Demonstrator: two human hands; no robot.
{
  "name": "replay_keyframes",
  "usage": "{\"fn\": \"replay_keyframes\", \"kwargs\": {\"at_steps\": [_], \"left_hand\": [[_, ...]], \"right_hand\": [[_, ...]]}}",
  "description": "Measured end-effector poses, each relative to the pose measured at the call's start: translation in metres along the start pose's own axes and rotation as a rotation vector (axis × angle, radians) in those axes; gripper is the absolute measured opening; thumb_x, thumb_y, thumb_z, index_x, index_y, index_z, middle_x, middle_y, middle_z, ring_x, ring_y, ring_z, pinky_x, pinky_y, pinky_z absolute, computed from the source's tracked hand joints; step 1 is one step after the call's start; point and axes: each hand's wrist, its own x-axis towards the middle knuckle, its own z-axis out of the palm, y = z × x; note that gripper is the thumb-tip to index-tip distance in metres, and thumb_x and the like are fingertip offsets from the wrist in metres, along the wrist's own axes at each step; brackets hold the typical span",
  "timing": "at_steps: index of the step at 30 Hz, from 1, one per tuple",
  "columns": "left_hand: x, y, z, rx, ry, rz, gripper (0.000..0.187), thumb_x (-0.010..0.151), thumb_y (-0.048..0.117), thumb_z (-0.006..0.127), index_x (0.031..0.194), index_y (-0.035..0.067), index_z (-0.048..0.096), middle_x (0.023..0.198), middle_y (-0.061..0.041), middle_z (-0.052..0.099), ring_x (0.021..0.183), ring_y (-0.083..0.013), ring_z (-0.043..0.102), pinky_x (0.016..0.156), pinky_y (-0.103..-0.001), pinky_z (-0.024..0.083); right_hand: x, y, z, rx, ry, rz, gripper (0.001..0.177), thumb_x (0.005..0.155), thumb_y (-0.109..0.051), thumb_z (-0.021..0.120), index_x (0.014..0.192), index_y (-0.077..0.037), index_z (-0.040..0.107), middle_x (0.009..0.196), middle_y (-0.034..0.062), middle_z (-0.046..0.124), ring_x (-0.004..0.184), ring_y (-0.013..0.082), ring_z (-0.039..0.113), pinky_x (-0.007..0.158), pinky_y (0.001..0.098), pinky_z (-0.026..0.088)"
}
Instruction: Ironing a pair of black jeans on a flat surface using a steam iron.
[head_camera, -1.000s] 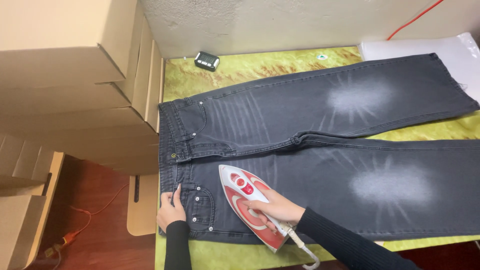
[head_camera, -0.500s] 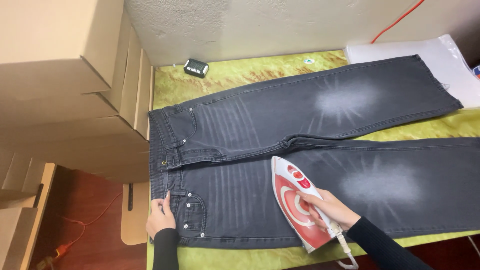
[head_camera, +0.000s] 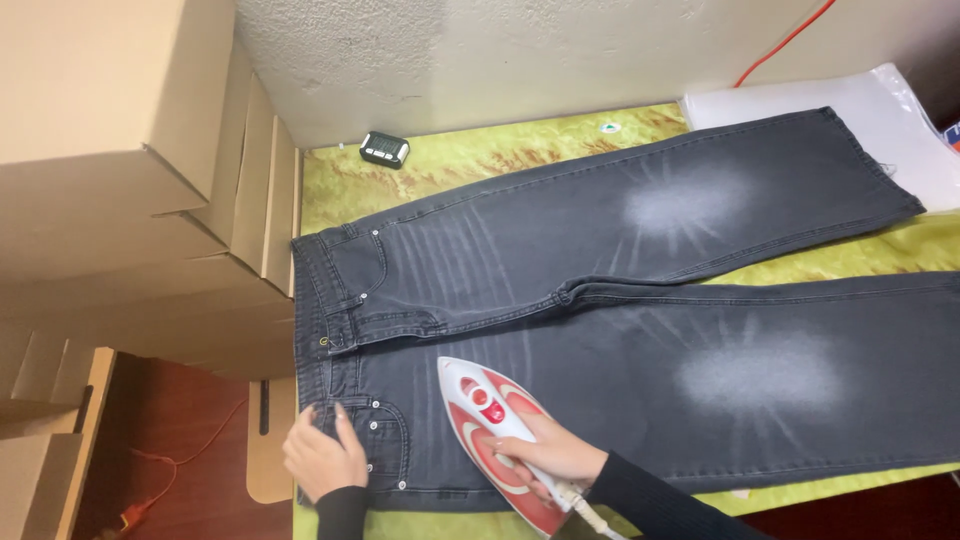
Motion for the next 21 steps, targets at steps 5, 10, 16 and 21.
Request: {"fn": "replay_keyframes", "kwargs": {"at_steps": [5, 10, 16, 21], "left_hand": [[-0.044, 0.063, 0.028, -0.454, -0.008, 0.122, 0.039, 0.087, 0.023, 0.043, 0.117, -0.002, 0.044, 0.117, -0.019, 0.05, 0.109, -0.0332, 0.046, 0.093, -0.04, 0.034], [-0.08, 0.096, 0.048, -0.574, -0.281, 0.158, 0.046, 0.09, 0.024, 0.026, 0.131, 0.004, 0.029, 0.137, -0.011, 0.033, 0.131, -0.0243, 0.024, 0.109, -0.041, 0.01], [-0.087, 0.098, 0.064, 0.073, -0.111, 0.428, 0.053, 0.09, 0.034, 0.026, 0.137, 0.012, 0.023, 0.144, -0.01, 0.022, 0.133, -0.0245, 0.021, 0.108, -0.042, 0.015], [-0.091, 0.092, 0.072, 0.171, -0.128, 0.419, 0.056, 0.088, 0.04, 0.023, 0.139, 0.017, 0.018, 0.146, -0.006, 0.017, 0.134, -0.0227, 0.016, 0.108, -0.042, 0.012]], "right_hand": [[0.008, 0.001, 0.008, 0.102, 0.109, 0.092, 0.018, 0.086, -0.018, 0.053, 0.083, -0.003, 0.044, 0.043, 0.0074, 0.046, 0.027, 0.0128, 0.042, 0.026, 0.0207, 0.034], [-0.002, 0.015, -0.003, 0.182, 0.251, 0.162, 0.072, 0.084, -0.027, 0.05, 0.14, -0.019, 0.006, 0.047, 0.0065, 0.047, 0.029, 0.0123, 0.042, 0.028, 0.0213, 0.036], [-0.018, 0.04, -0.036, 0.386, 0.397, 0.062, 0.028, 0.085, -0.019, 0.051, 0.101, 0.003, 0.054, 0.045, 0.011, 0.043, 0.025, 0.0175, 0.039, 0.028, 0.0255, 0.036], [-0.046, 0.037, -0.054, 0.601, 0.54, 0.064, 0.037, 0.084, -0.017, 0.051, 0.118, -0.004, 0.057, 0.045, 0.0076, 0.038, 0.028, 0.0149, 0.035, 0.029, 0.0241, 0.03]]}}
